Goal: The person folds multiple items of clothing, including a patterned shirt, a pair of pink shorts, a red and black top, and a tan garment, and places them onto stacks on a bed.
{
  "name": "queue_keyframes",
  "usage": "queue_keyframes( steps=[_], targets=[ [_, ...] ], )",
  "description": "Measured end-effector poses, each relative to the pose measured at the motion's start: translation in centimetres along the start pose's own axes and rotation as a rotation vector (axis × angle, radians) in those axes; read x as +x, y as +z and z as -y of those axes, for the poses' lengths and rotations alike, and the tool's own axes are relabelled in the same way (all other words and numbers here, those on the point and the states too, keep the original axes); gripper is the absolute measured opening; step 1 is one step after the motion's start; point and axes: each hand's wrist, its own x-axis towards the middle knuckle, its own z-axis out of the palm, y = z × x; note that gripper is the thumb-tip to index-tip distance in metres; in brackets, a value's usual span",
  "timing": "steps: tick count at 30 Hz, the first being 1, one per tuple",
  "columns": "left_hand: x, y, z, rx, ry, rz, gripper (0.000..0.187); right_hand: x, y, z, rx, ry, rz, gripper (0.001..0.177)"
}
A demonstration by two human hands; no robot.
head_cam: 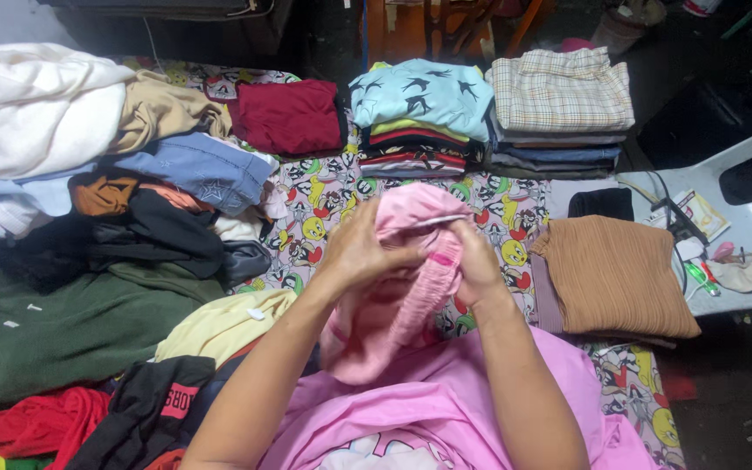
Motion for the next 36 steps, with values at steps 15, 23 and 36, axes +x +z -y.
queue_keyframes(
  steps=[15, 23, 36],
  targets=[
    [1.6, 1.5, 4.0, -2.114, -0.311, 0.383, 0.042, 0.9, -4.1, -2.7, -0.812, -0.366, -0.170, 0.050],
    [1.4, 1.3, 3.4, -1.509, -0.239, 0.416, 0.052, -2.1, 1.1, 0.1, -1.521, -0.513, 0.242, 0.025],
    [-0.4, 1.8, 8.7, -0.253, -0.411, 0.075, 0.060, 0.4, 1.2, 1.7, -0.063, -0.533, -0.263, 0.024]
  ],
)
